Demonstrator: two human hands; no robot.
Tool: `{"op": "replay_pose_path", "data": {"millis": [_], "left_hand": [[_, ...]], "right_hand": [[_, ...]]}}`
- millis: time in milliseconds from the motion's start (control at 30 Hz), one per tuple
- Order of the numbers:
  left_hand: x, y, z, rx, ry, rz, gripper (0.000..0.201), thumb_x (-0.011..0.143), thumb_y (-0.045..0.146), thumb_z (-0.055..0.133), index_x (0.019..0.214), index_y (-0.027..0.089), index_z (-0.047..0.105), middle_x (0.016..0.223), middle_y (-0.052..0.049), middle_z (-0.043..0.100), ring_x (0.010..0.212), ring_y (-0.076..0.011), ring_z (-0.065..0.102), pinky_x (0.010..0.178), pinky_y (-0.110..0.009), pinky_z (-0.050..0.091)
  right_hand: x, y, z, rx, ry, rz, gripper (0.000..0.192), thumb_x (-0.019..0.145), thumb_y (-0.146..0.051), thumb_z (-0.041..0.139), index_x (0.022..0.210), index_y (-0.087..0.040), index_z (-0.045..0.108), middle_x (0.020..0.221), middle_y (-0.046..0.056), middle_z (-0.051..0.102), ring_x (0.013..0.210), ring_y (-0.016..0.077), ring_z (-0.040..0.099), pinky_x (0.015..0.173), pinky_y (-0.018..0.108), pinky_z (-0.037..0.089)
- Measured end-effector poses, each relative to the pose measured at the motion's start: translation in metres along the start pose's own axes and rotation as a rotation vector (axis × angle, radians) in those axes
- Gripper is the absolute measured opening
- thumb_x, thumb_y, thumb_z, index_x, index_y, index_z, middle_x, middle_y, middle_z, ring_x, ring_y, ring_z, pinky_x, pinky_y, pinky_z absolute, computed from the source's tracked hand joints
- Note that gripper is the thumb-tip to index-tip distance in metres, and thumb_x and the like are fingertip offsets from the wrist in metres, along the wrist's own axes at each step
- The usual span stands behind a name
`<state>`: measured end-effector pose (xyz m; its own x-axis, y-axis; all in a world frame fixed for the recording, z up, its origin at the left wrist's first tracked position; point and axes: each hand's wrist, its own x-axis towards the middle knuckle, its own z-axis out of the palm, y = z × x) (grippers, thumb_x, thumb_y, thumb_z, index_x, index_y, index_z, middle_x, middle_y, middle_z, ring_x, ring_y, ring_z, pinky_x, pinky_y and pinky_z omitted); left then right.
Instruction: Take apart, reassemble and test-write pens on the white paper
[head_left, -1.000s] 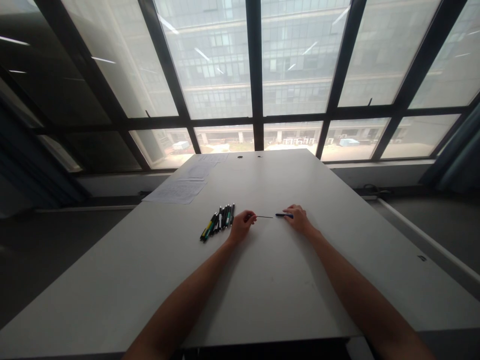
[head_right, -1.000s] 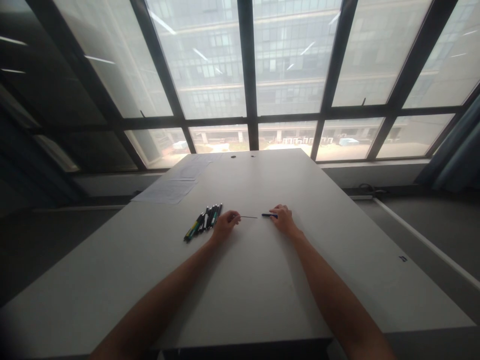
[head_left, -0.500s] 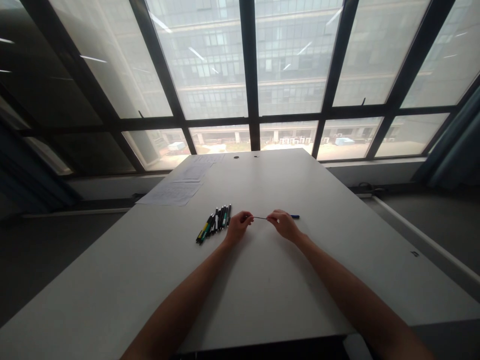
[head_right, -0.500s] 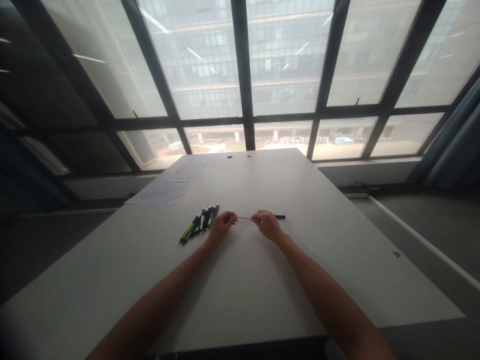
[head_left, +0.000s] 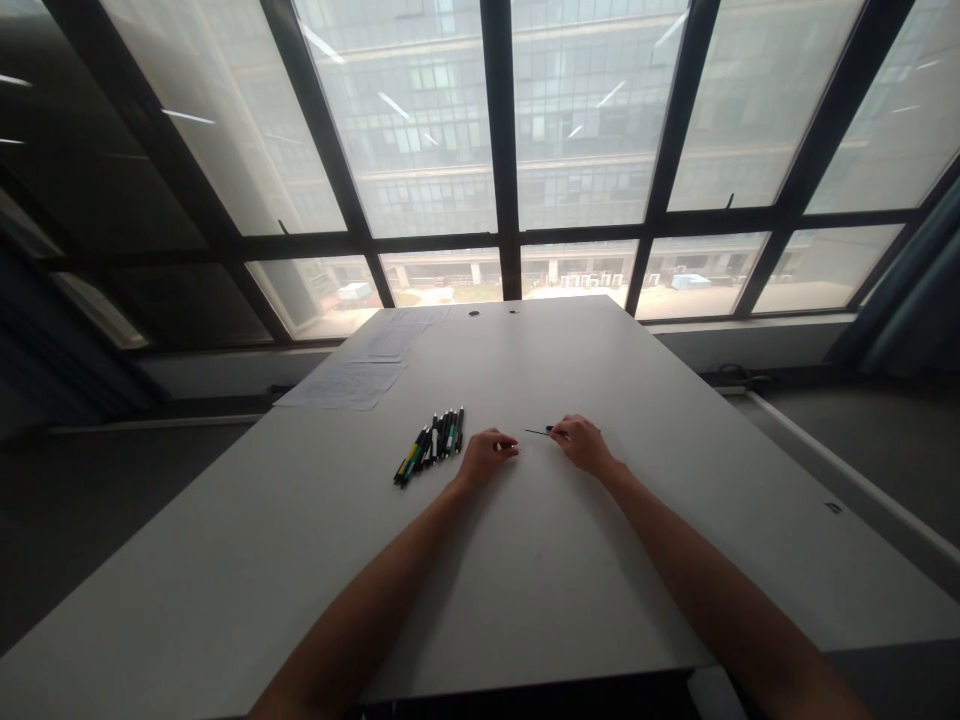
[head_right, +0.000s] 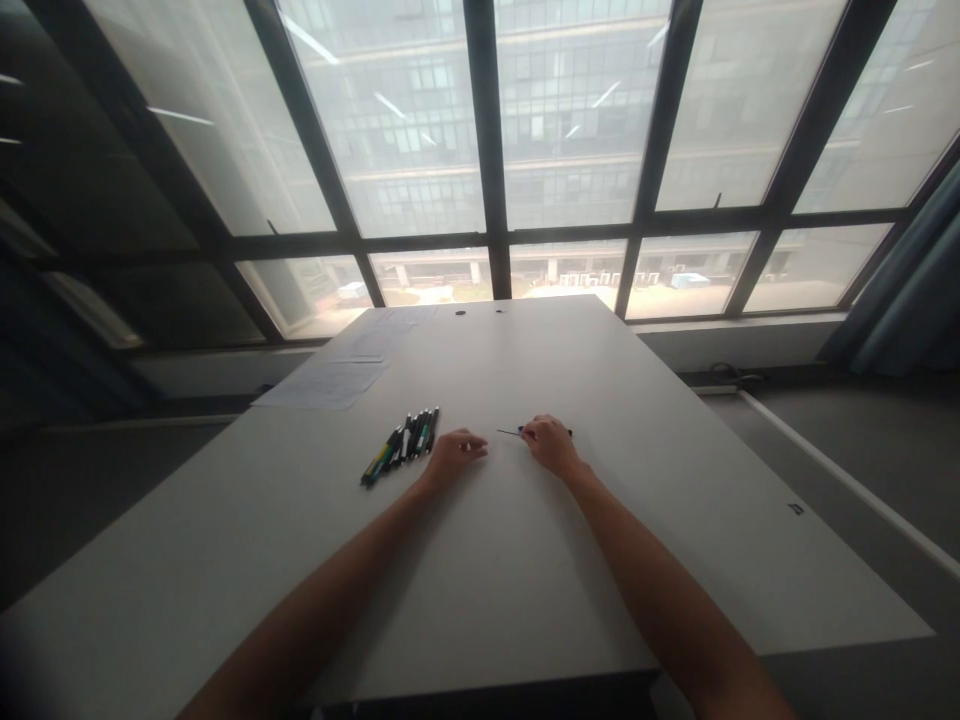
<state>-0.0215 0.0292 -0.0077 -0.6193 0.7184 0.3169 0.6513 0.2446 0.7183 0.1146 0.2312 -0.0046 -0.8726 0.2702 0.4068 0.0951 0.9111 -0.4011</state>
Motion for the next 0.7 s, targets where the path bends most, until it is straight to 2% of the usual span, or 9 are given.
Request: {"op": "replay_pose_path", "data": {"millis": [167, 300, 500, 700], "left_hand": [[0.0, -0.003, 0.002, 0.021, -0.046, -0.003, 0.02, 0.074, 0.031, 0.075, 0.089, 0.019, 0.078, 0.08, -0.004, 0.068, 0.066, -0.0137, 0.058, 0.068, -0.026, 0.045], [0.0, -0.005, 0.002, -0.009, -0.034, 0.017, 0.02, 0.074, 0.032, 0.075, 0.09, 0.019, 0.078, 0.079, -0.004, 0.069, 0.065, -0.0132, 0.057, 0.067, -0.025, 0.044], [-0.003, -0.001, -0.001, -0.127, -0.009, 0.09, 0.026, 0.074, 0.04, 0.077, 0.09, 0.019, 0.079, 0.079, -0.005, 0.069, 0.065, -0.013, 0.057, 0.066, -0.025, 0.044], [-0.003, -0.002, -0.001, -0.158, -0.028, 0.123, 0.032, 0.074, 0.046, 0.076, 0.092, 0.02, 0.079, 0.08, -0.006, 0.069, 0.066, -0.0136, 0.057, 0.064, -0.025, 0.045]], "right_hand": [[-0.001, -0.005, -0.002, -0.045, -0.077, -0.036, 0.012, 0.086, -0.022, 0.064, 0.08, -0.022, 0.075, 0.082, 0.004, 0.069, 0.083, 0.0181, 0.06, 0.076, 0.026, 0.04], [-0.001, -0.009, -0.003, -0.038, -0.045, -0.069, 0.009, 0.085, -0.023, 0.067, 0.081, -0.021, 0.074, 0.084, 0.005, 0.068, 0.087, 0.0197, 0.06, 0.077, 0.028, 0.042], [-0.004, -0.025, 0.008, 0.19, 0.015, -0.174, 0.01, 0.084, -0.026, 0.07, 0.092, -0.021, 0.073, 0.086, 0.004, 0.067, 0.078, 0.0157, 0.058, 0.074, 0.027, 0.044], [-0.005, -0.034, 0.016, 0.293, 0.049, -0.242, 0.007, 0.087, -0.024, 0.067, 0.086, -0.022, 0.073, 0.08, 0.002, 0.065, 0.073, 0.0141, 0.057, 0.07, 0.025, 0.043]]}}
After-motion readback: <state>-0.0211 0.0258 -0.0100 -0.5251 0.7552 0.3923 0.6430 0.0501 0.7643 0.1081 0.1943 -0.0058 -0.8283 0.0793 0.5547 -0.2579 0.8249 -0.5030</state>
